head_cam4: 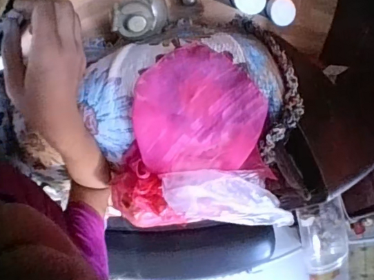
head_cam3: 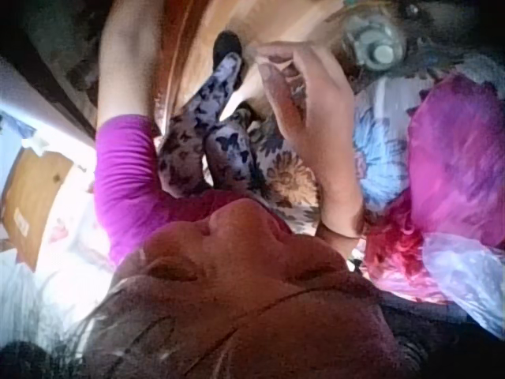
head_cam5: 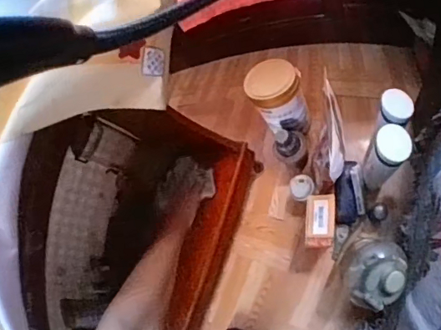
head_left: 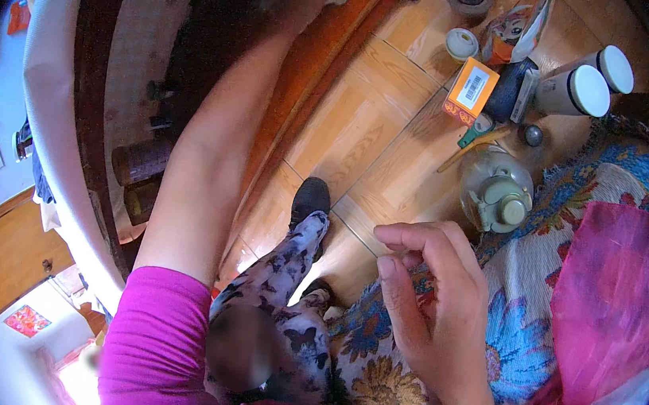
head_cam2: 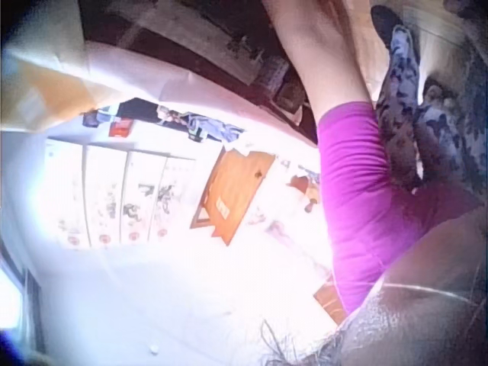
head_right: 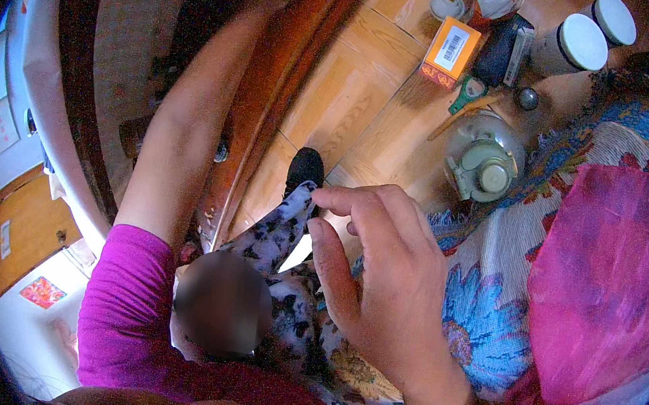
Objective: The person scrubs a wooden table with a steel wool pad and wipes it with a cloth. They lift the tablecloth to clean underneath and continue scrubbing the surface.
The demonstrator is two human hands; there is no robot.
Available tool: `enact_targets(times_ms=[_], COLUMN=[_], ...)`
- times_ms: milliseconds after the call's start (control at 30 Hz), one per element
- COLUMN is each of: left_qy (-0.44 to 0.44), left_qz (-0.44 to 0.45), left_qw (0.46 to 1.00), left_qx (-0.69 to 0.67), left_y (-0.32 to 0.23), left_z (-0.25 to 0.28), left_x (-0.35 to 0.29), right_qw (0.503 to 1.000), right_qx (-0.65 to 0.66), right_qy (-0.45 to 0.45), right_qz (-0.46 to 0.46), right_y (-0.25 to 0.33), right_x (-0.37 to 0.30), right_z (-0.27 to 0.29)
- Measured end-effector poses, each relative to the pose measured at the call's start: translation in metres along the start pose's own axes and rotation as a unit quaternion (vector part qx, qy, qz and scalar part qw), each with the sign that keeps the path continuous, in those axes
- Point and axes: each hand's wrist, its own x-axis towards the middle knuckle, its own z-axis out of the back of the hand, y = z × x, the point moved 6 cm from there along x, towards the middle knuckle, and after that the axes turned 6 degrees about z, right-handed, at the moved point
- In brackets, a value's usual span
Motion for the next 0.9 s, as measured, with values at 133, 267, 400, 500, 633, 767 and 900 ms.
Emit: enact_targets(times_ms=[133,267,400,500,633,767,900], left_qy=[0.042,0.032,0.047,0.108,0.123,0.211,0.248], left_qz=[-0.098,-0.046,-0.016,-0.024,0.011,0.043,0.155], left_qw=[0.992,0.993,0.989,0.992,0.99,0.976,0.931], left_qx=[-0.072,-0.108,-0.139,-0.061,-0.06,-0.022,-0.22], left_y=[-0.054,-0.052,-0.045,-0.044,-0.021,0.004,0.06], left_z=[0.015,0.019,0.029,0.053,0.083,0.091,0.078], left_x=[0.023,-0.029,-0.11,-0.175,-0.256,-0.312,-0.291], right_qw=[1.0,1.0,0.999,0.998,0.997,0.996,0.996], right_qx=[-0.006,-0.02,-0.039,-0.025,-0.009,-0.012,0.007], right_qy=[-0.006,-0.015,-0.031,-0.033,-0.054,-0.073,-0.075], right_qz=[0.002,0.01,0.015,0.036,0.048,0.045,0.037], right_y=[-0.002,0.0,0.003,-0.001,0.004,0.002,0.002], right_x=[-0.002,-0.002,-0.006,-0.006,-0.009,-0.01,-0.01], right_z=[0.001,0.002,0.008,0.006,0.01,0.011,0.01])
